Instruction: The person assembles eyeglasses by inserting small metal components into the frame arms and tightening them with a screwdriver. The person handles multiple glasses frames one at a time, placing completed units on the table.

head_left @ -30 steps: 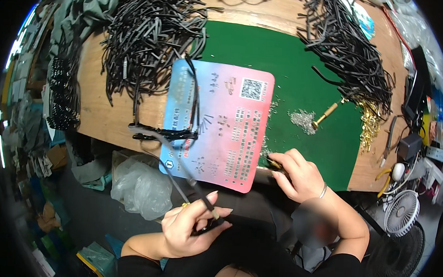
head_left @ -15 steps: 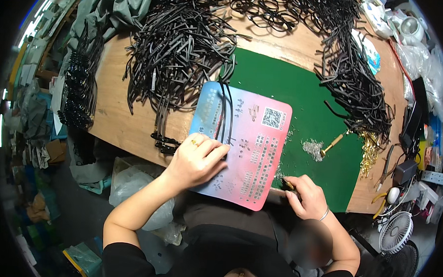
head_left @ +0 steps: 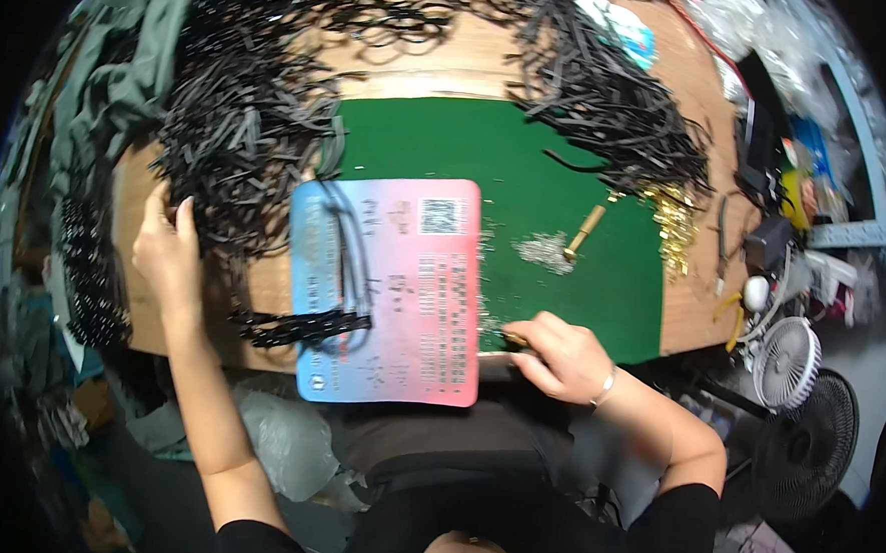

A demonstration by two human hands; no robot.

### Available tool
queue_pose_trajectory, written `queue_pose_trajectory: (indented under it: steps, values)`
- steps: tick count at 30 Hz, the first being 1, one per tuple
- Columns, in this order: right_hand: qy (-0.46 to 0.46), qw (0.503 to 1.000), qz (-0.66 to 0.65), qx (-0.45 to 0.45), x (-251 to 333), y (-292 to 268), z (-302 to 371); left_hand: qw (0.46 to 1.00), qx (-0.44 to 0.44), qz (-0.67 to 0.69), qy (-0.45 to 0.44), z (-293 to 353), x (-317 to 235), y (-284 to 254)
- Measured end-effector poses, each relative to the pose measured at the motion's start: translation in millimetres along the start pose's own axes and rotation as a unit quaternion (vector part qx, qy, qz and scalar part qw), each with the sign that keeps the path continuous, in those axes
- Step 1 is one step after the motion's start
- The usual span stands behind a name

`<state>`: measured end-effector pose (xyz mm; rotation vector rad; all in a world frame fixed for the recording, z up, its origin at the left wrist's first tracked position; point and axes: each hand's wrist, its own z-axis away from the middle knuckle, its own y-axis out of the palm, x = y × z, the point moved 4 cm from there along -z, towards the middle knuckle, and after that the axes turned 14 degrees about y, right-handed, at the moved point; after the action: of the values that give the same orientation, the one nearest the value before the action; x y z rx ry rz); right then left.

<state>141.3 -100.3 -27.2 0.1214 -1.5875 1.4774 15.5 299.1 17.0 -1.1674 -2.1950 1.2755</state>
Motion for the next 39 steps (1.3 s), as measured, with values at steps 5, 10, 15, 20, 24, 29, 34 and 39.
queue_pose_trajectory:
  steps: [5, 10, 15, 20, 24, 29, 34, 39]
  values:
    - [0.000, 1.000, -0.017, 0.007, -1, 0, 0, 0.971, 0.008, 0.235, -0.034, -9, 17, 31]
    - [0.002, 0.996, -0.081, 0.023, -9, -5, 7, 0.960, -0.117, 0.252, 0.011, -33, -4, -6]
    - [0.146, 0.979, -0.140, -0.016, -37, -38, 29, 0.877, -0.063, 0.474, 0.039, 19, -97, -66]
    - [0.245, 0.963, -0.056, -0.097, -73, -65, 15, 0.792, 0.089, 0.602, 0.057, 85, -170, -53]
    - [0.324, 0.912, 0.150, -0.203, -103, -125, -32, 0.756, 0.229, 0.613, -0.029, 108, -191, -35]
    - [0.379, 0.867, 0.251, -0.202, -120, -118, -65, 0.761, 0.228, 0.607, 0.029, 119, -193, -45]
    - [0.349, 0.906, 0.158, -0.176, -129, -120, -36, 0.738, 0.289, 0.609, -0.016, 122, -200, -37]
    - [0.312, 0.938, -0.065, -0.136, -64, -132, -5, 0.644, 0.366, 0.669, -0.061, 138, -223, -27]
